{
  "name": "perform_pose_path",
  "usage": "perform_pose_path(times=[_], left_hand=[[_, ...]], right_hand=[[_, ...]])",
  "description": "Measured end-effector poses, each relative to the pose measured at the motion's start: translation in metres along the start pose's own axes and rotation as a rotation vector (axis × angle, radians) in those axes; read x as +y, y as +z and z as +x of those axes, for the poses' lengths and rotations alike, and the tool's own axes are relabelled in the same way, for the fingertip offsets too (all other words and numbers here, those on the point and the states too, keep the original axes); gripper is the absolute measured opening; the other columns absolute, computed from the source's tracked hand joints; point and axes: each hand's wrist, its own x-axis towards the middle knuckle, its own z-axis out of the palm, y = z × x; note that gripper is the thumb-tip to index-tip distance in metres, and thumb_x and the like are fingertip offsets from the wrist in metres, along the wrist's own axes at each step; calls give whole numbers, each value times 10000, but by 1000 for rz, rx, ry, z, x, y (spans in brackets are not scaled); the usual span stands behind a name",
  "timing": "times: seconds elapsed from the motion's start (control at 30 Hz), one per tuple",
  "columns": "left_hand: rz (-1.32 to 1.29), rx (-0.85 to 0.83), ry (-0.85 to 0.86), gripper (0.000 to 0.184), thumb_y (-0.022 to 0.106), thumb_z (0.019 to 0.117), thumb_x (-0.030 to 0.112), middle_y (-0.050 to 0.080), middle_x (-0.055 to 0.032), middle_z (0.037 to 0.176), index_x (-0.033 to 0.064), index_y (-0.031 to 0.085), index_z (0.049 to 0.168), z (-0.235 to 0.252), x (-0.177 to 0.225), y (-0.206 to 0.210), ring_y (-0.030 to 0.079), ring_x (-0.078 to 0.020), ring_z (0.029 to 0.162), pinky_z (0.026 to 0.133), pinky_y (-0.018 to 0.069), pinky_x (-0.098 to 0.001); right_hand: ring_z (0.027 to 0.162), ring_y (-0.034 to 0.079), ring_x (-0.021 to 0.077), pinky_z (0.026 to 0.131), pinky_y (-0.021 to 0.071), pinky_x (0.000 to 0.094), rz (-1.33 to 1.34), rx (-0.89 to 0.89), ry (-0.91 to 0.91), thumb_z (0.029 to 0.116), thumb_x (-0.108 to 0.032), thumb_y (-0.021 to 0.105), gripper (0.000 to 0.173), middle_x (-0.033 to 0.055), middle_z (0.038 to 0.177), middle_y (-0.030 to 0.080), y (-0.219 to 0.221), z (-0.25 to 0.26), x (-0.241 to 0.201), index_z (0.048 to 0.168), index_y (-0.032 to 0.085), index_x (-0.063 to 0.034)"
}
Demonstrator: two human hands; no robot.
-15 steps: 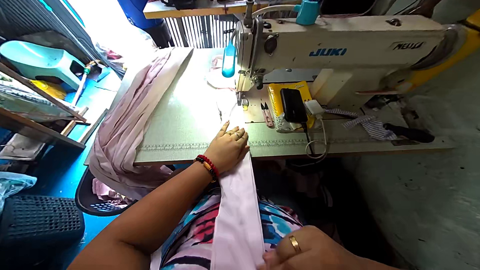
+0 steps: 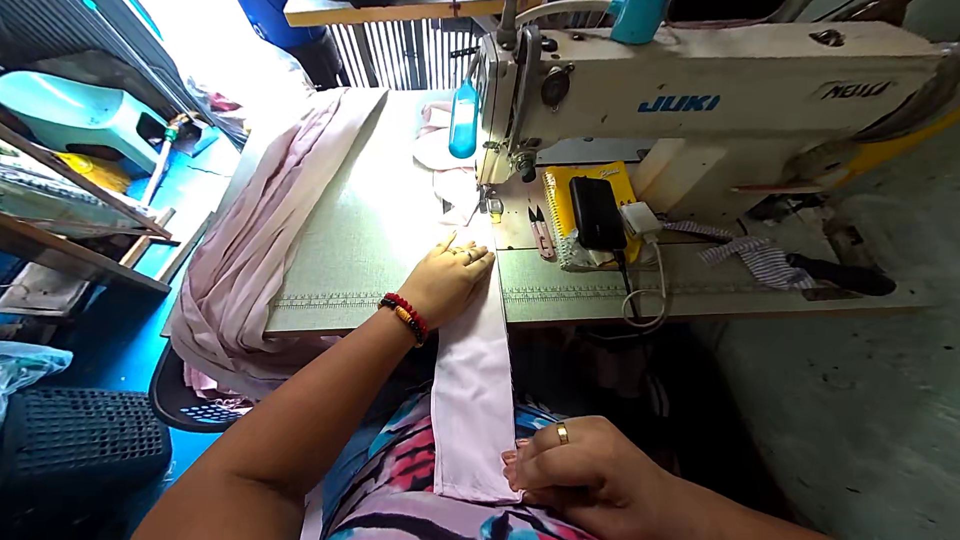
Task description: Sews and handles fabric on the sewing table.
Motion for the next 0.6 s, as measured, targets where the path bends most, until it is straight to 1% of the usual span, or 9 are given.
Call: perform_pose_path(times=[0.1, 0.17, 0.27, 0.33, 0.43, 0.53, 0.6], left_hand=[[7, -11, -13, 398, 465, 1057, 222, 647, -130, 1398, 59, 659, 1363, -5, -3, 0, 559, -319, 1369, 1212, 291, -588], [4, -15, -21, 388, 487, 1052, 220, 640, -128, 1409, 61, 663, 1360, -4, -7, 0, 545, -321, 1382, 1214, 281, -595], [-2, 23, -23, 353, 529, 1024, 189, 662, -119, 1376, 69, 695, 1312, -2, -12, -3, 554, -323, 1372, 1200, 299, -613], [-16, 52, -24, 328, 536, 1014, 187, 681, -108, 1345, 81, 722, 1263, -3, -13, -5, 560, -321, 1364, 1190, 308, -623], [-54, 64, -20, 318, 522, 1025, 211, 695, -106, 1320, 85, 745, 1215, -8, -13, -8, 558, -321, 1366, 1196, 303, -619], [-133, 88, -3, 310, 531, 1020, 215, 703, -99, 1304, 81, 753, 1190, -18, -5, -9, 575, -305, 1349, 1193, 313, -612], [-168, 85, 8, 322, 517, 1034, 235, 708, -92, 1295, 86, 751, 1198, -25, 1, -11, 582, -292, 1343, 1192, 324, -603]], right_hand=[[989, 734, 123, 911, 594, 282, -24, -9, -12, 1003, -140, 627, 157, 58, 975, 771, -3, 3, 4, 967, 758, -62], [979, 733, 125, 888, 595, 284, -89, 3, -28, 1001, -130, 617, 159, 57, 978, 772, -6, 9, 10, 966, 759, -68], [948, 742, 117, 864, 601, 288, -298, 42, -57, 995, -129, 597, 181, 32, 958, 780, -9, 19, 28, 930, 764, -100], [925, 743, 122, 838, 602, 291, -373, 72, -47, 998, -138, 593, 195, 32, 943, 780, -8, 24, 45, 925, 771, -106], [934, 738, 125, 847, 591, 281, -372, 88, -29, 996, -141, 598, 192, 38, 938, 775, -5, 30, 58, 935, 774, -98], [950, 739, 125, 870, 589, 274, -358, 118, -42, 1002, -142, 599, 191, 45, 946, 778, 1, 32, 55, 936, 772, -93], [949, 740, 118, 867, 589, 261, -373, 150, -48, 999, -151, 600, 191, 42, 940, 777, 2, 32, 49, 930, 772, -101]])
